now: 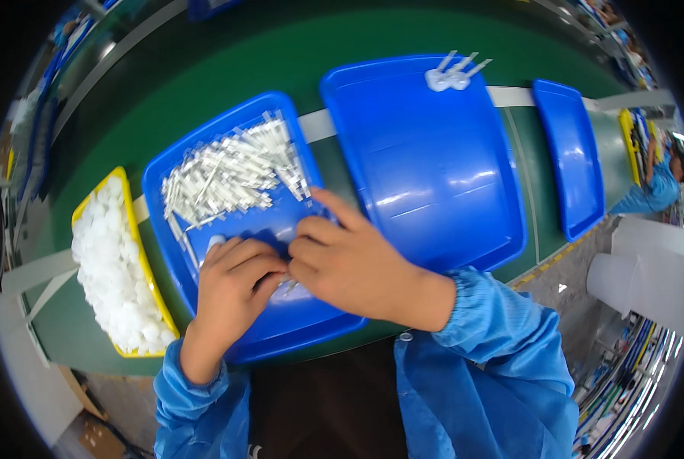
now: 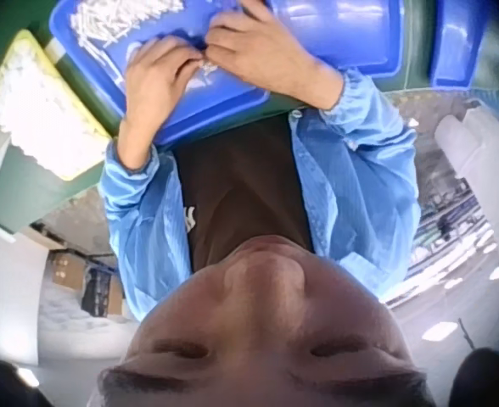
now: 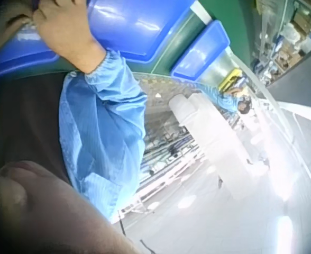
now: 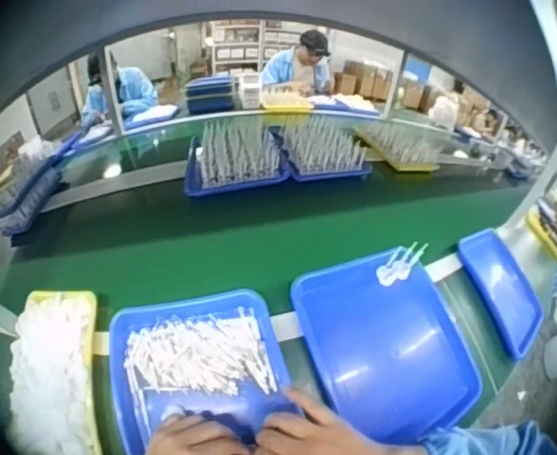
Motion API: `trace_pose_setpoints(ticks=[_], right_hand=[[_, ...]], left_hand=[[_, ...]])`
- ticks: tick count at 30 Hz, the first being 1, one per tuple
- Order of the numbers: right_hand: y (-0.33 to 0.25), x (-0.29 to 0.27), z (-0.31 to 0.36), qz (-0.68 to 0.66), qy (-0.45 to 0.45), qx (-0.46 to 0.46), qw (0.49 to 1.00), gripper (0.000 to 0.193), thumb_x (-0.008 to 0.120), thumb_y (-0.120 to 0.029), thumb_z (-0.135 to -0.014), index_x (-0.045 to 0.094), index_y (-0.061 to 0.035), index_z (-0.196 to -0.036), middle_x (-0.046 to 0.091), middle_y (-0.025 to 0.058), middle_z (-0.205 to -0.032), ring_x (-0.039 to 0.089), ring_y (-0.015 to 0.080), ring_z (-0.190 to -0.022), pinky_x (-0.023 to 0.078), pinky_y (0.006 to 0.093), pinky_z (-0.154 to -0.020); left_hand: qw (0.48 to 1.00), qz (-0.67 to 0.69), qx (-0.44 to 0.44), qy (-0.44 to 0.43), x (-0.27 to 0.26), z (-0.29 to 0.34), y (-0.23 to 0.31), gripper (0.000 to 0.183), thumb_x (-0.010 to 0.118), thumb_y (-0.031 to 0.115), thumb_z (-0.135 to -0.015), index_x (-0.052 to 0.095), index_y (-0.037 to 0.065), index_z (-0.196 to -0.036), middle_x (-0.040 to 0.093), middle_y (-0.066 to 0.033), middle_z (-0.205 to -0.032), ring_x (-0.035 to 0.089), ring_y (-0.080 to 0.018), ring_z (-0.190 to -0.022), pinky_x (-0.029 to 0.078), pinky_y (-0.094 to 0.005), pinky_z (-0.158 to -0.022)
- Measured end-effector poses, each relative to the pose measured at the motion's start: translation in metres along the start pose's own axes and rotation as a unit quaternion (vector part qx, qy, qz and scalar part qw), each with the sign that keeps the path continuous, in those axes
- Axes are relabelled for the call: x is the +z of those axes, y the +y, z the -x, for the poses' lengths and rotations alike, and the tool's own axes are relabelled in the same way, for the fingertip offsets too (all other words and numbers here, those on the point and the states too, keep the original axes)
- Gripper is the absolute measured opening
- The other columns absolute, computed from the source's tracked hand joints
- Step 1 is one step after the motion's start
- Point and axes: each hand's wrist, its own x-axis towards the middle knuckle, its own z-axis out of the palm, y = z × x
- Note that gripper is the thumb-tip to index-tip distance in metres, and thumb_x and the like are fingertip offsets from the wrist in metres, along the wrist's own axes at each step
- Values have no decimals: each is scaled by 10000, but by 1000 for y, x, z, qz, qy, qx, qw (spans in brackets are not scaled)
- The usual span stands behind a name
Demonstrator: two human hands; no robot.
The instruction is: The person repeatedly picks a white plastic base and a metal stick, inserts the stick into the base, and places the assembled unit into a blue tray. The process is continuous and repetitive, with the person handling the components one at a time.
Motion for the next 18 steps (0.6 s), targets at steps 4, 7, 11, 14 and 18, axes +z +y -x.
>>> trace_pose_setpoints(ticks=[4, 7, 11, 14, 18], right_hand=[[-2, -1, 4, 13, 35, -15, 999, 105, 754, -155, -797, 767, -144, -901, 679, 4, -1003, 679, 212, -1127, 437, 617, -1272], [30, -31, 4, 22, 116, 95, 988, 66, 799, -169, -858, 757, -118, -851, 714, 36, -951, 701, 253, -1046, 452, 567, -1226], [135, -59, 22, 159, 181, 259, 935, 130, 847, -207, -889, 794, -99, -940, 795, 77, -969, 760, 298, -958, 529, 480, -1010], [151, -56, 36, 137, 155, 336, 919, 132, 834, -211, -921, 805, -93, -972, 806, 86, -967, 768, 300, -926, 562, 443, -904], [141, -51, 40, 109, 155, 276, 942, 147, 833, -222, -924, 811, -100, -1004, 804, 85, -998, 765, 290, -927, 583, 424, -818]], left_hand=[[999, -5, 1, 37, 4, 11, 3, 261, 878, 109, -843, 835, 124, -1100, 765, -30, -1133, 703, -275, -966, 504, -419, -843], [994, 8, -78, 81, -8, 19, 16, 398, 878, 86, -839, 819, 102, -1232, 761, -72, -1266, 720, -290, -1052, 524, -411, -909], [997, -11, -41, 59, -10, 28, 22, 427, 875, 92, -842, 813, 101, -1263, 752, -74, -1310, 721, -287, -1067, 530, -417, -913], [999, 14, -29, -5, -7, 32, 36, 398, 863, 54, -837, 821, 94, -1231, 762, -103, -1320, 715, -310, -1106, 530, -429, -952], [999, 43, -20, 9, 7, 43, 45, 384, 867, 64, -830, 829, 110, -1209, 766, -65, -1302, 711, -268, -1052, 515, -407, -905]])
